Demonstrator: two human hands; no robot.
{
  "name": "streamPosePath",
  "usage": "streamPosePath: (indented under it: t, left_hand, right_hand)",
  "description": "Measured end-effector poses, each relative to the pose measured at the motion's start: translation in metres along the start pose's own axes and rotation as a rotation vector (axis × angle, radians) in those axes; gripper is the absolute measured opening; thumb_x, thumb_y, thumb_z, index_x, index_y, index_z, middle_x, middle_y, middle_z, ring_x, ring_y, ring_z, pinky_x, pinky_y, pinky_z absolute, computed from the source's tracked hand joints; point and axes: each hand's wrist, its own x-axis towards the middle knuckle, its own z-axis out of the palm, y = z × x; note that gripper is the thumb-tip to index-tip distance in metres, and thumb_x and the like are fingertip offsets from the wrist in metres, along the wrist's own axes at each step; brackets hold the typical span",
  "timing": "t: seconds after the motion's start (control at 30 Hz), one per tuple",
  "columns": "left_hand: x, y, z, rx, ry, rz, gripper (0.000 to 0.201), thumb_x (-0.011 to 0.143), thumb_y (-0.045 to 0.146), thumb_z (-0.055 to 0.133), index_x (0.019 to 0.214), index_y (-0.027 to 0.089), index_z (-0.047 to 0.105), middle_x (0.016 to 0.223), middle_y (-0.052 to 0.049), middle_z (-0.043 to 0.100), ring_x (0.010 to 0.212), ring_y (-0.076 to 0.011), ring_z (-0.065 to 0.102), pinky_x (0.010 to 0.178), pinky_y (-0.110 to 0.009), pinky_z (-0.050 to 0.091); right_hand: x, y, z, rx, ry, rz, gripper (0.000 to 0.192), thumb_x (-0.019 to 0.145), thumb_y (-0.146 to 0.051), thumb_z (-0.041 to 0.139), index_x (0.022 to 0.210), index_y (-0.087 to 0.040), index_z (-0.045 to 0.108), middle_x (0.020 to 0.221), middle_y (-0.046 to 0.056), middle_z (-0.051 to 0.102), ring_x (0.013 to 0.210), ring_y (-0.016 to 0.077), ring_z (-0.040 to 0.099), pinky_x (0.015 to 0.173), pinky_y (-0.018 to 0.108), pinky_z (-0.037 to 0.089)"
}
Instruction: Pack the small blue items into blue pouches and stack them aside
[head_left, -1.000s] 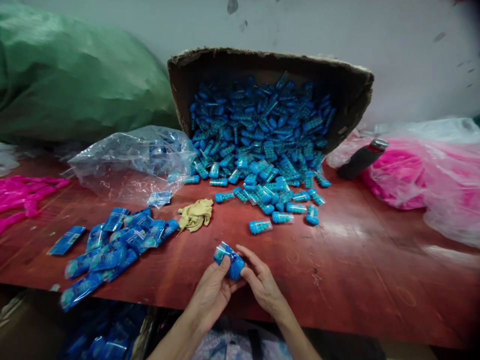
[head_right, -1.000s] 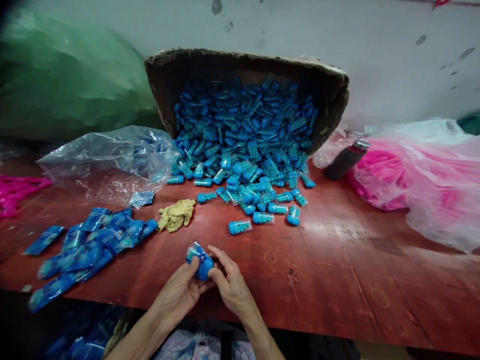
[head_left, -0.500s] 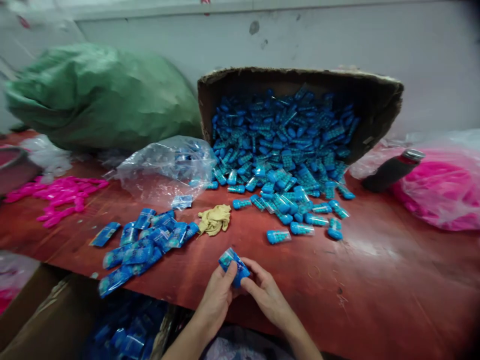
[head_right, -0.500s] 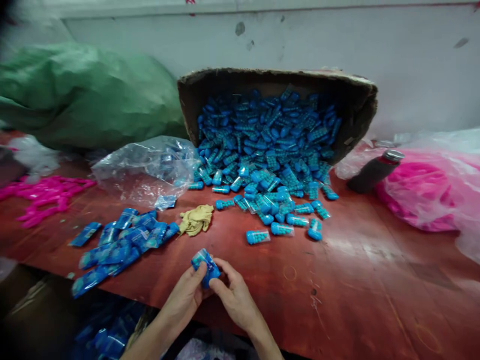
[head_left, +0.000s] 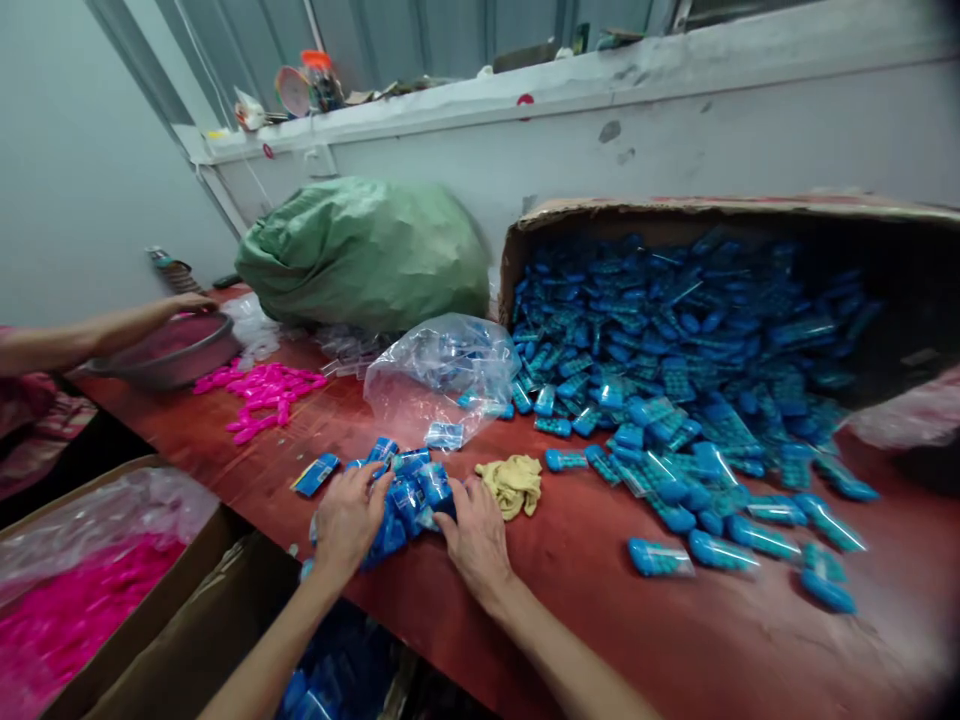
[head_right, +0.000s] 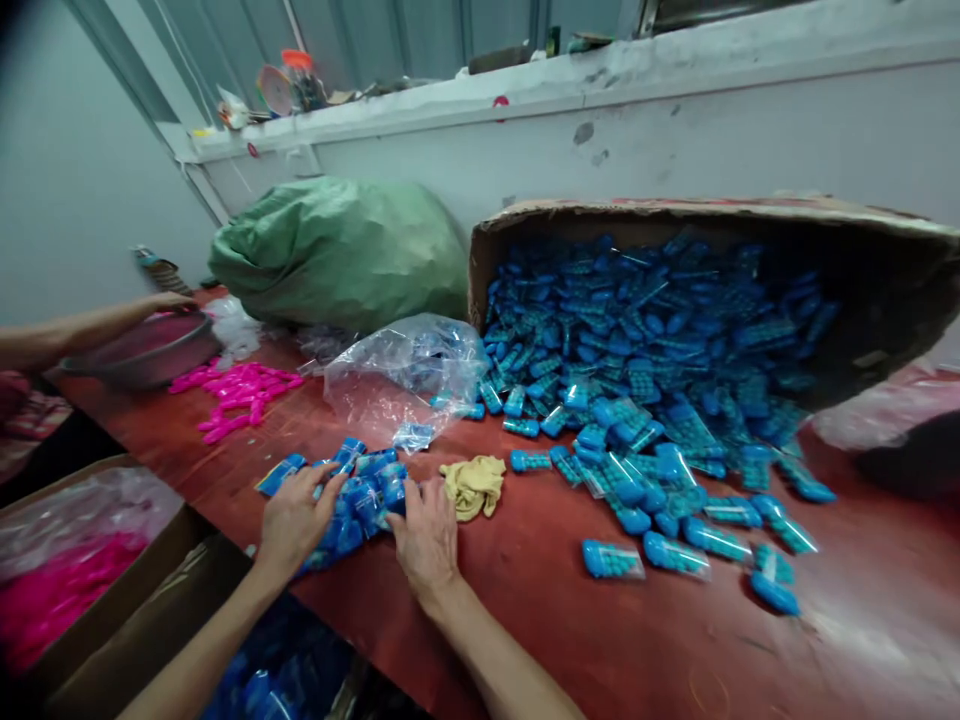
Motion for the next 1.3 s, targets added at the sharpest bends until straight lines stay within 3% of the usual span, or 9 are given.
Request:
streamPosePath:
  t: [0.13,0.2,0.4,0.6,0.8,0.9,0.97,1.13,1.3]
  left_hand:
    - [0.047,-0.047,0.022,0.126,-0.211,0.040,0.053,0.079,0.050,0.034,0.121,0.019,0.047,0.129,-0.013,0.046,0.122,-0.0341,0.033,0.092,-0.054,0.028]
    - [0.061,-0.062,0.033,0.112,-0.291,0.051,0.052,0.079,0.051,0.034,0.120,0.022,0.049,0.128,-0.011,0.048,0.121,-0.0343,0.035,0.090,-0.055,0.030]
    - [0.044,-0.075,0.045,0.043,-0.363,0.141,0.048,0.079,0.048,0.037,0.118,0.023,0.050,0.123,-0.008,0.054,0.117,-0.0254,0.042,0.095,-0.046,0.032]
    - [-0.017,-0.097,0.023,0.033,-0.366,0.120,0.044,0.083,0.039,0.032,0.118,0.019,0.050,0.124,-0.006,0.054,0.119,-0.0184,0.041,0.102,-0.037,0.028]
    - [-0.077,-0.138,-0.029,0.134,-0.310,-0.098,0.039,0.079,0.040,0.037,0.106,0.024,0.060,0.113,-0.004,0.062,0.111,-0.0232,0.050,0.090,-0.040,0.041]
    - [-0.085,-0.145,-0.054,0.234,-0.260,-0.179,0.034,0.078,0.042,0.039,0.092,0.024,0.065,0.099,-0.004,0.068,0.097,-0.0229,0.059,0.085,-0.038,0.044]
    - [-0.075,-0.146,-0.060,0.277,-0.221,-0.216,0.036,0.079,0.043,0.037,0.087,0.022,0.065,0.091,-0.005,0.069,0.087,-0.0221,0.061,0.081,-0.036,0.045]
    - [-0.015,-0.155,-0.017,0.287,-0.039,-0.133,0.049,0.080,0.044,0.034,0.112,0.014,0.054,0.120,-0.013,0.055,0.115,-0.0289,0.044,0.090,-0.042,0.037]
    - [0.015,-0.163,0.035,0.210,-0.193,-0.099,0.055,0.081,0.043,0.030,0.127,0.015,0.040,0.133,-0.012,0.043,0.125,-0.0313,0.030,0.094,-0.052,0.030]
  right_hand:
    - [0.015,0.001,0.015,-0.326,-0.063,-0.146,0.058,0.076,-0.040,0.057,0.128,-0.022,0.039,0.128,0.013,0.043,0.115,0.0308,0.036,0.095,0.049,0.028]
    - [0.023,0.001,0.025,-0.362,-0.099,-0.159,0.060,0.078,-0.043,0.054,0.131,-0.023,0.035,0.130,0.013,0.041,0.117,0.0298,0.035,0.095,0.048,0.028]
    - [0.031,-0.008,0.047,-0.325,-0.178,-0.201,0.057,0.079,-0.046,0.050,0.131,-0.027,0.034,0.127,0.011,0.045,0.115,0.0274,0.039,0.091,0.044,0.033]
    - [0.004,-0.025,0.076,-0.228,-0.249,-0.251,0.055,0.080,-0.048,0.048,0.130,-0.028,0.035,0.129,0.011,0.044,0.116,0.0286,0.038,0.093,0.047,0.029]
    - [-0.030,-0.061,0.102,-0.093,-0.402,-0.420,0.060,0.078,-0.051,0.049,0.131,-0.030,0.031,0.129,0.009,0.043,0.117,0.0299,0.036,0.093,0.048,0.031]
    - [-0.021,-0.073,0.099,0.002,-0.431,-0.540,0.050,0.081,-0.049,0.046,0.126,-0.029,0.037,0.124,0.006,0.046,0.110,0.0221,0.043,0.089,0.036,0.037]
    - [-0.001,-0.071,0.093,-0.038,-0.365,-0.509,0.040,0.084,-0.044,0.043,0.121,-0.029,0.043,0.118,0.005,0.050,0.104,0.0198,0.046,0.087,0.034,0.038]
    - [0.063,-0.037,0.083,-0.377,-0.124,-0.209,0.039,0.082,-0.038,0.048,0.117,-0.021,0.048,0.122,0.013,0.046,0.116,0.0306,0.037,0.092,0.048,0.030]
    - [0.073,-0.023,0.097,-0.408,-0.155,-0.231,0.041,0.080,-0.037,0.053,0.117,-0.020,0.047,0.127,0.012,0.044,0.121,0.0290,0.033,0.096,0.045,0.030]
